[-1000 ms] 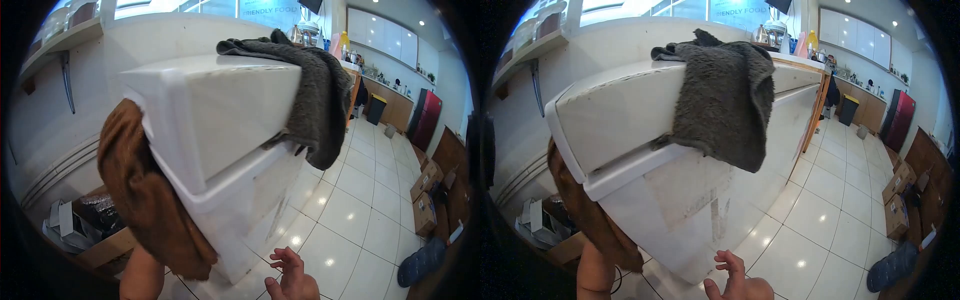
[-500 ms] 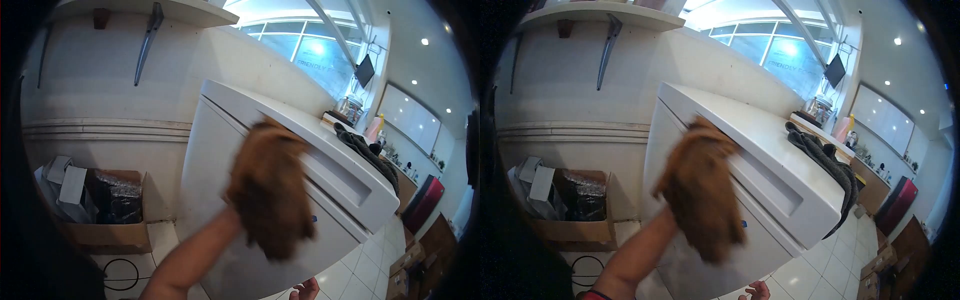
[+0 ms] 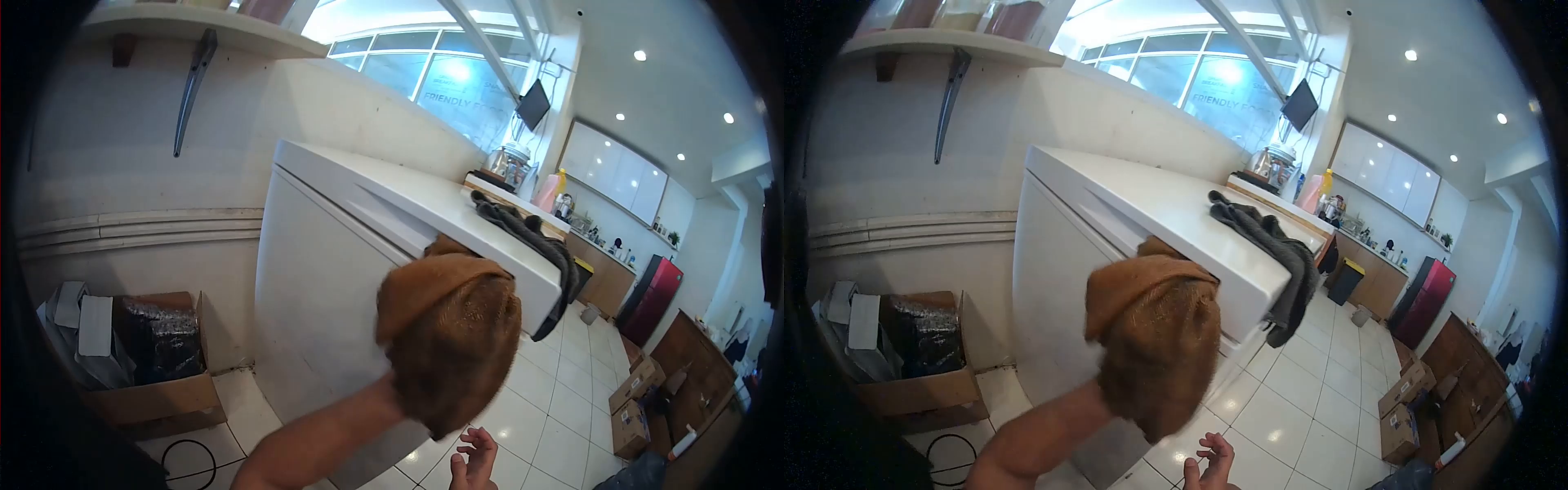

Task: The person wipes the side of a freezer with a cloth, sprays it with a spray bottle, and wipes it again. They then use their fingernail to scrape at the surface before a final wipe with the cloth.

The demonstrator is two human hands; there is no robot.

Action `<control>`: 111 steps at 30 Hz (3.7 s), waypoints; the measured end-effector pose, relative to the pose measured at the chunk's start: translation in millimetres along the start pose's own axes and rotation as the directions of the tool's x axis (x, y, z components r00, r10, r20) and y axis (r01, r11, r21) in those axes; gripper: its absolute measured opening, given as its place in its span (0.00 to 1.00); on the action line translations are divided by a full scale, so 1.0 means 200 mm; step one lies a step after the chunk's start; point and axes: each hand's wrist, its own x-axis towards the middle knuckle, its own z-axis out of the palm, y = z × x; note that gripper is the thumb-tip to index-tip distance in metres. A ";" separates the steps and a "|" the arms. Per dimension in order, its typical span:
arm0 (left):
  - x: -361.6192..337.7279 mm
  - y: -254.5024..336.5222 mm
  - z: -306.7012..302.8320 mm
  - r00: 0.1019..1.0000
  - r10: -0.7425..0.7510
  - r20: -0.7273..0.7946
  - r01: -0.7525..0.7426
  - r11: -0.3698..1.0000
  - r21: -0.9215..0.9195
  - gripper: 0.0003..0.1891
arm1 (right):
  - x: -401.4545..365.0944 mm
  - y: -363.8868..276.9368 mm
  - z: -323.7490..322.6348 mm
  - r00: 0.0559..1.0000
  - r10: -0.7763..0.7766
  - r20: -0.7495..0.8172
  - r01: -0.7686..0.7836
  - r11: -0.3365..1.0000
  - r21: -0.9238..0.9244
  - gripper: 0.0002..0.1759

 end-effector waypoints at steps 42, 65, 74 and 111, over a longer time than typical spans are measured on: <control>-0.12 0.14 0.10 0.989 0.017 0.149 -0.036 0.991 0.126 0.28 | 0.01 0.05 -0.10 0.985 -0.170 -0.011 0.169 0.974 0.150 0.34; -0.81 0.01 -0.13 0.458 -0.229 0.859 0.600 -0.633 -0.489 0.20 | -0.01 -0.04 -0.08 0.989 -0.149 -0.004 0.148 0.978 0.145 0.34; -0.59 0.13 -0.67 0.094 -0.475 0.875 0.399 0.823 0.404 0.13 | -0.19 -0.02 0.22 0.493 -0.088 0.866 -0.054 0.990 0.131 0.24; -1.32 -0.18 -0.74 -0.015 -0.779 0.626 0.807 -0.379 -0.452 0.28 | 0.08 -0.26 0.93 0.458 -0.272 0.846 0.264 0.951 0.163 0.31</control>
